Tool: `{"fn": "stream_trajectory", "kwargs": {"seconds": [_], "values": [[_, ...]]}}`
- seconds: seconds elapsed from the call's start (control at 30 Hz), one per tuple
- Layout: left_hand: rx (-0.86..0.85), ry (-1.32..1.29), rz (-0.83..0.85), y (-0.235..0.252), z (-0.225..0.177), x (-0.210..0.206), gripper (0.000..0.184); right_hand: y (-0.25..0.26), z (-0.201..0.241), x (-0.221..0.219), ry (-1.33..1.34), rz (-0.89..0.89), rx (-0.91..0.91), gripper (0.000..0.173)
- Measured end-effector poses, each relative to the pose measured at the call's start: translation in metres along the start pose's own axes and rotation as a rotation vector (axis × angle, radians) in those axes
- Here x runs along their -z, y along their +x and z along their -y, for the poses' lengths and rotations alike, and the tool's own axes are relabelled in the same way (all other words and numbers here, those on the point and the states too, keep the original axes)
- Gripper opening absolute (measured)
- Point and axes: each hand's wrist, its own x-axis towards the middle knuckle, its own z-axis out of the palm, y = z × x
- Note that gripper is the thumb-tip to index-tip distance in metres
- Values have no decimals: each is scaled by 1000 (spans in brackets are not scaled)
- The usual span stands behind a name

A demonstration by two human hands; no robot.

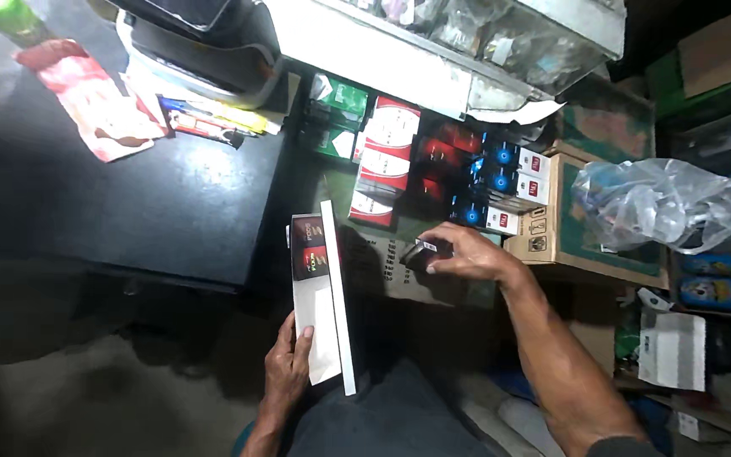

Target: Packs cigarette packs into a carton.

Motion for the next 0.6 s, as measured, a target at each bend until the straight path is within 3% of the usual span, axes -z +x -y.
{"fn": "stream_trajectory", "kwargs": {"seconds": [0.13,0.3,0.47,0.6], "values": [[-29,21,-2,-1,-4,0,56,33,-51,-19,-37,77,-100,56],[-11,0,-8,-3,-5,-2,56,30,-43,-31,-146,-117,-55,58],[0,9,-26,-1,-6,-5,55,24,-31,-44,-281,-96,-154,92],[7,17,-34,-1,-6,-5,55,19,-33,-51,-357,-65,-175,76]]}}
